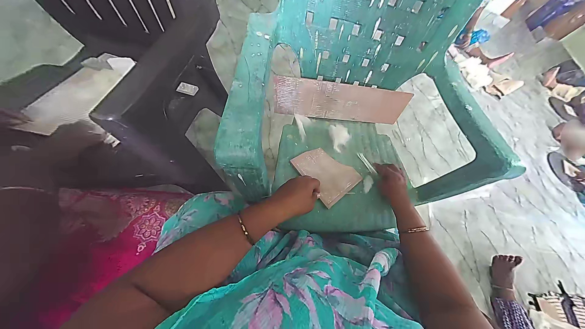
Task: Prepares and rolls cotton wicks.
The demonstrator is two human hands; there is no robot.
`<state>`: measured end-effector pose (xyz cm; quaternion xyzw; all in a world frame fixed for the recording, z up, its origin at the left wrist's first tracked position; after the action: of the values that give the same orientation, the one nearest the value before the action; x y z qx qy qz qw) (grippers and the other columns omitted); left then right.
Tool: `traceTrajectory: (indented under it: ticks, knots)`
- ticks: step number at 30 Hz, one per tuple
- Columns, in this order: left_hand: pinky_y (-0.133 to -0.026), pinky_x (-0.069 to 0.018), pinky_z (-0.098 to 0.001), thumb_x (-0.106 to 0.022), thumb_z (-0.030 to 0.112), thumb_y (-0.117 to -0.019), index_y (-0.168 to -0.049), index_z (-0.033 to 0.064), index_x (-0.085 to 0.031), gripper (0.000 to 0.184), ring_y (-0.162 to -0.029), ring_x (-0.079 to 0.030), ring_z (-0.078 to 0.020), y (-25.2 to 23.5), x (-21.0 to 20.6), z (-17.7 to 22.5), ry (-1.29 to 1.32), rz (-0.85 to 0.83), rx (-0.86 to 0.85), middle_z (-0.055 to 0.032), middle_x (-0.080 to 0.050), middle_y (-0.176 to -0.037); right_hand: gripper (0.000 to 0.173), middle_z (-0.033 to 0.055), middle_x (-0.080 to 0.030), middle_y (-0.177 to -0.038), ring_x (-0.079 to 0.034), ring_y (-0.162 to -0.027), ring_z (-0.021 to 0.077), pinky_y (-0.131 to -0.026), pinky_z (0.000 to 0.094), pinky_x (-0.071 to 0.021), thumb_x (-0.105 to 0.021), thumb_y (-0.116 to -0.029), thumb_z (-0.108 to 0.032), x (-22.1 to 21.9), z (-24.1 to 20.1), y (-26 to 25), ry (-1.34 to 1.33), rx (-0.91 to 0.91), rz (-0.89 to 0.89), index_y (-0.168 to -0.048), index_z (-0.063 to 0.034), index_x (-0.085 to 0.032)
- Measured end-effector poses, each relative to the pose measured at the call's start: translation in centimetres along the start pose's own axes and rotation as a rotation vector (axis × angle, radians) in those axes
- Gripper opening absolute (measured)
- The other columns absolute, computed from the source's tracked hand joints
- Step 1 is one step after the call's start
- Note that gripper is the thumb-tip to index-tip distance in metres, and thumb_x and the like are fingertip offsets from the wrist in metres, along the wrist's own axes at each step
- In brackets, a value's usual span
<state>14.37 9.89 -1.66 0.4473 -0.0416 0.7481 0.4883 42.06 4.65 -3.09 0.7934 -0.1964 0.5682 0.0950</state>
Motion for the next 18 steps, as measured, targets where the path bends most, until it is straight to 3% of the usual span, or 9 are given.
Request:
traceTrajectory:
  ticks: [2,5,10,14,18]
  knots:
    - [-0.099,-0.0504,-0.0495,-0.052,0.017,-0.1070,-0.113,0.0027,-0.069,0.023,-0.112,-0.065,-0.0290,-0.2,0.0,-0.2,-0.009,0.016,0.003,-0.0143,-0.068,-0.114,0.042,0.0250,-0.064,-0.131,-0.056,-0.127,0.0458,-0.108,0.0646,-0.0403,-0.046,-0.0972,0.010,1.1,0.4,0.4,-0.099,-0.012,0.083,-0.131,-0.0043,-0.068]
    - [-0.098,-0.0514,-0.0517,-0.054,0.015,-0.1063,-0.114,0.0011,-0.070,0.023,-0.110,-0.066,-0.0310,-0.4,0.8,-1.1,0.019,0.064,0.046,-0.0166,-0.068,-0.114,0.040,0.0247,-0.066,-0.129,-0.058,-0.126,0.0434,-0.108,0.0605,-0.0426,-0.040,-0.1016,0.006,2.1,0.5,1.3,-0.185,-0.057,0.151,-0.129,-0.0012,-0.068]
    - [-0.100,-0.0503,-0.0545,-0.054,0.012,-0.1055,-0.117,-0.0006,-0.069,0.023,-0.112,-0.065,-0.0343,-0.9,1.7,-2.5,0.098,0.173,0.113,-0.0196,-0.069,-0.116,0.027,0.0230,-0.065,-0.127,-0.060,-0.123,0.0411,-0.106,0.0596,-0.0440,-0.056,-0.1029,-0.007,1.4,-2.0,3.6,-0.199,-0.105,0.016,-0.126,-0.0042,-0.070]
    - [-0.099,-0.0503,-0.0537,-0.051,0.011,-0.1065,-0.119,-0.0012,-0.067,0.024,-0.112,-0.065,-0.0349,-1.3,1.3,-2.7,0.110,0.172,0.148,-0.0205,-0.068,-0.115,0.041,0.0220,-0.069,-0.117,-0.062,-0.117,0.0417,-0.101,0.0616,-0.0459,-0.065,-0.1004,-0.034,0.6,-2.3,5.2,-0.102,-0.278,-0.073,-0.127,-0.0037,-0.068]
    - [-0.099,-0.0507,-0.0546,-0.051,0.013,-0.1073,-0.121,-0.0019,-0.065,0.025,-0.111,-0.066,-0.0358,-1.6,0.9,-2.8,0.087,0.180,0.150,-0.0217,-0.068,-0.114,0.029,0.0234,-0.068,-0.115,-0.061,-0.117,0.0420,-0.103,0.0603,-0.0446,-0.063,-0.1010,-0.026,-0.1,-1.9,4.9,-0.066,-0.260,-0.083,-0.113,-0.0009,-0.071]
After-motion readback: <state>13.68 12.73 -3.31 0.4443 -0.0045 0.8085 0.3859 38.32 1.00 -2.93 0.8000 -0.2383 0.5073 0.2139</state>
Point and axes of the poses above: each hand's wrist, its own y-axis away from the middle knuckle, its own x-axis out of the back of the hand, z = x × y, the point moved 9 cm from there along -y, towards the middle knuckle
